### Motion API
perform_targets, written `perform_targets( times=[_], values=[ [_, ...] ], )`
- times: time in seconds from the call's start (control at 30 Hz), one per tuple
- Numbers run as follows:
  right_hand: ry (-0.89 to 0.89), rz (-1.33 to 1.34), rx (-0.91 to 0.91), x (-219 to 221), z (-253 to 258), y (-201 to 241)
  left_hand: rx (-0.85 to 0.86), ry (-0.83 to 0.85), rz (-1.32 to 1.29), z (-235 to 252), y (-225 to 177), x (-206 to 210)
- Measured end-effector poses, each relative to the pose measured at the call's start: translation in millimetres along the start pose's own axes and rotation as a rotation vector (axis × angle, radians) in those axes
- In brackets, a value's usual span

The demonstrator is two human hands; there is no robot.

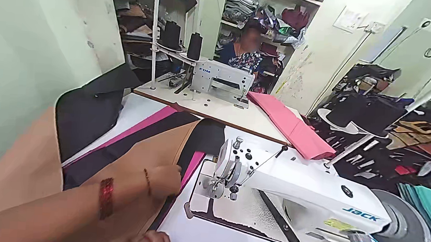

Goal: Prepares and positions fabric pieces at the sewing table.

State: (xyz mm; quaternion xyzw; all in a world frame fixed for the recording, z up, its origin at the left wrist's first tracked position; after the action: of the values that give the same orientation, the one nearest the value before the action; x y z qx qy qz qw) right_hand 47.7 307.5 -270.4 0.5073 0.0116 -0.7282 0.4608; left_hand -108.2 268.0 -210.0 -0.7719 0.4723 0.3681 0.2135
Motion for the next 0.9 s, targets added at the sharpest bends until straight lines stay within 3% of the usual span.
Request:
perform_targets(
  times=[0.17,0.3,0.4,0.5,0.57,0.63,0.73,0.9],
  values=[
    [-0.032,-0.231,-0.063,14,-16,-5,0.198,-0.105,-0.078,0,-4,36],
    [-0.109,-0.352,-0.097,22,-25,-17,0.222,-0.081,-0.076,-2,-8,33],
    [-0.176,-0.416,-0.152,23,-21,-20,0.278,-0.171,-0.007,-7,5,20],
    [-0.193,-0.408,-0.149,23,-23,-20,0.203,-0.365,0.142,-8,46,-10],
    [-0.2,-0.4,-0.143,24,-24,-21,0.154,-0.385,0.187,1,65,-24],
    [-0.198,-0.406,-0.138,24,-24,-21,0.172,-0.413,0.21,13,65,-25],
    [-0.195,-0.401,-0.121,24,-24,-22,0.129,-0.326,0.154,25,56,-22],
    [-0.194,-0.379,-0.115,22,-24,-22,0.166,-0.491,0.031,31,63,-13]
  ],
)
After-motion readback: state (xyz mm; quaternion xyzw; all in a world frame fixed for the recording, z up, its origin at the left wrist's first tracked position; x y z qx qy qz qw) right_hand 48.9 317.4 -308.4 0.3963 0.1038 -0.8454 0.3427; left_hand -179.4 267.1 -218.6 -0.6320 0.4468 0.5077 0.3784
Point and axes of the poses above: each hand's wrist, its own z-axis towards the middle knuckle, its own x-axis out of the palm, y = z × x, the point moved 4 cm from there along z, towards the middle knuckle
